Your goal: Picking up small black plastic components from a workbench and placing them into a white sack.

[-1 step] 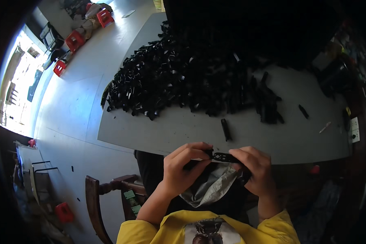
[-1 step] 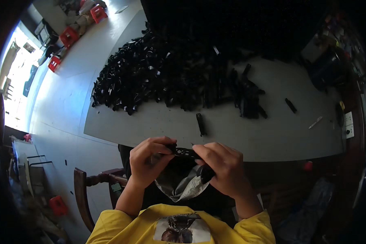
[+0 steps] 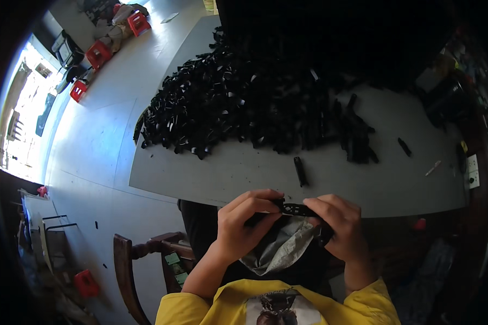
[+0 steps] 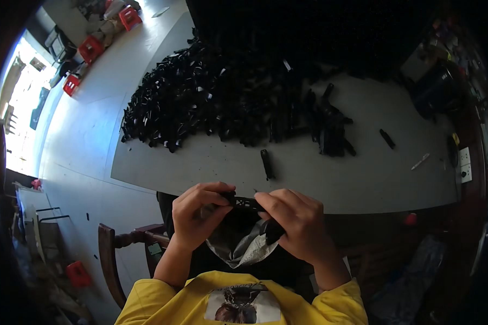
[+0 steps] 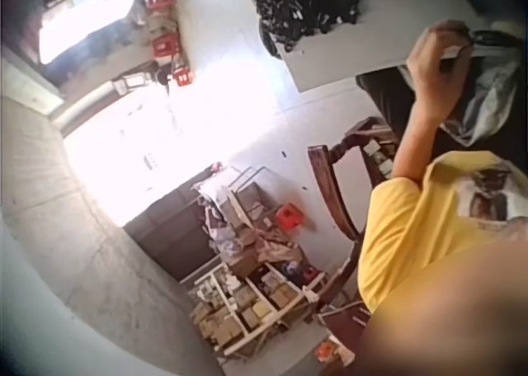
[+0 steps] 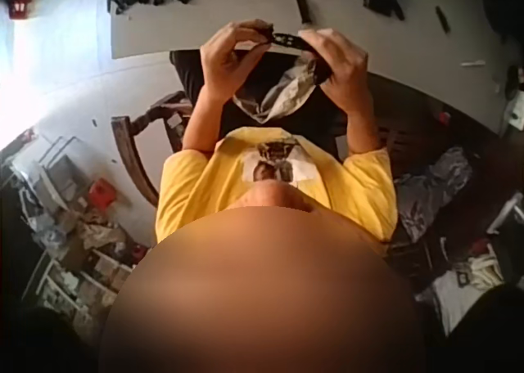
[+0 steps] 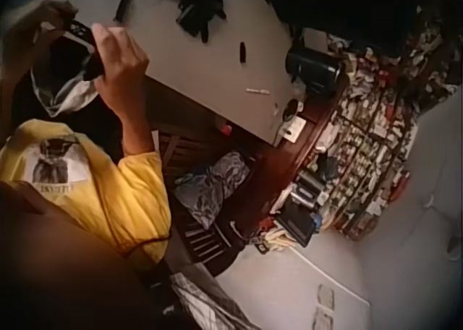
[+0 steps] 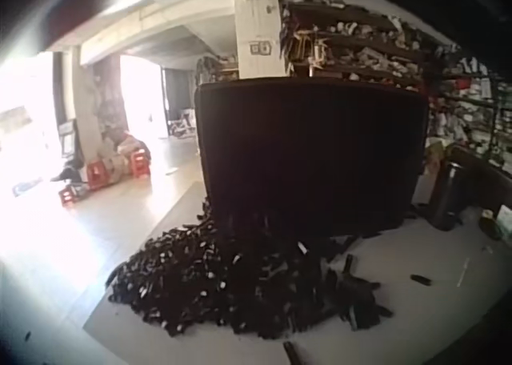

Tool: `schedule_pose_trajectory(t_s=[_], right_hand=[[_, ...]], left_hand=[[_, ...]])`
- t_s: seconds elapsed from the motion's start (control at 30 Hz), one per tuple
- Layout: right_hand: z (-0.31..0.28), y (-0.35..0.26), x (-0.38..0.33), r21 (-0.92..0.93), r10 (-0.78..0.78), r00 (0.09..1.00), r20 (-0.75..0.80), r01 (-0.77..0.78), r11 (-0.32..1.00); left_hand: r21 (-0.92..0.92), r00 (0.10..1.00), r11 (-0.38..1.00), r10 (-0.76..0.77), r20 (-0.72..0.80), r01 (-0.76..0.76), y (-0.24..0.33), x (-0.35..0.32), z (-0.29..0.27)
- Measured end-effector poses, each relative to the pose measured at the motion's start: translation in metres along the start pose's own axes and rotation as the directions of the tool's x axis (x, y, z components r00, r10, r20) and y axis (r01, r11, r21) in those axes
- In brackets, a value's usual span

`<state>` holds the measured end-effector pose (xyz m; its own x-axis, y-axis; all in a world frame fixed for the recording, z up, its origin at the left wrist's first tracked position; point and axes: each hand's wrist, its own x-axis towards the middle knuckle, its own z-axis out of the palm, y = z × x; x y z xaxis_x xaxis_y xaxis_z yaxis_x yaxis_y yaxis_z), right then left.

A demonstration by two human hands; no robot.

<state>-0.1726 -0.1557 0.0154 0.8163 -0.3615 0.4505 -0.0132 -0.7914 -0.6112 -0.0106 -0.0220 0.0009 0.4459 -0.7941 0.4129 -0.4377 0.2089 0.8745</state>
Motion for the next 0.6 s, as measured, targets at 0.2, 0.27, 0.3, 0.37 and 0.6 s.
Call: schedule_pose_trajectory(t_s=[0.2, 0.27, 0.3, 0.37, 0.6], right_hand=[[-0.004, -0.004, -0.005, -0.061, -0.008, 1.000, 0.010, 0.009, 0.998], [-0.004, -0.004, -0.006, -0.073, -0.007, 1.000, 0.019, 0.008, 0.997], [-0.005, -0.003, -0.007, -0.080, -0.013, 0.999, 0.036, 0.015, 0.997], [-0.006, -0.001, -0.009, -0.087, -0.012, 0.999, 0.052, 0.016, 0.996], [0.019, -0.001, -0.023, 0.013, -0.197, 0.964, 0.178, 0.198, 0.980]], left_hand=[[0.048, 0.999, 0.999, 0.019, 0.031, -0.020, 0.002, -0.008, 0.002], [0.085, 0.996, 0.994, 0.070, 0.056, -0.074, 0.004, -0.008, 0.001], [0.082, 0.996, 0.994, 0.068, 0.061, -0.073, 0.003, -0.008, 0.000], [0.096, 0.983, 0.987, 0.119, 0.139, -0.133, 0.002, -0.007, -0.001], [-0.530, 0.968, 0.831, -0.040, 0.246, 0.169, 0.002, -0.016, 0.017]])
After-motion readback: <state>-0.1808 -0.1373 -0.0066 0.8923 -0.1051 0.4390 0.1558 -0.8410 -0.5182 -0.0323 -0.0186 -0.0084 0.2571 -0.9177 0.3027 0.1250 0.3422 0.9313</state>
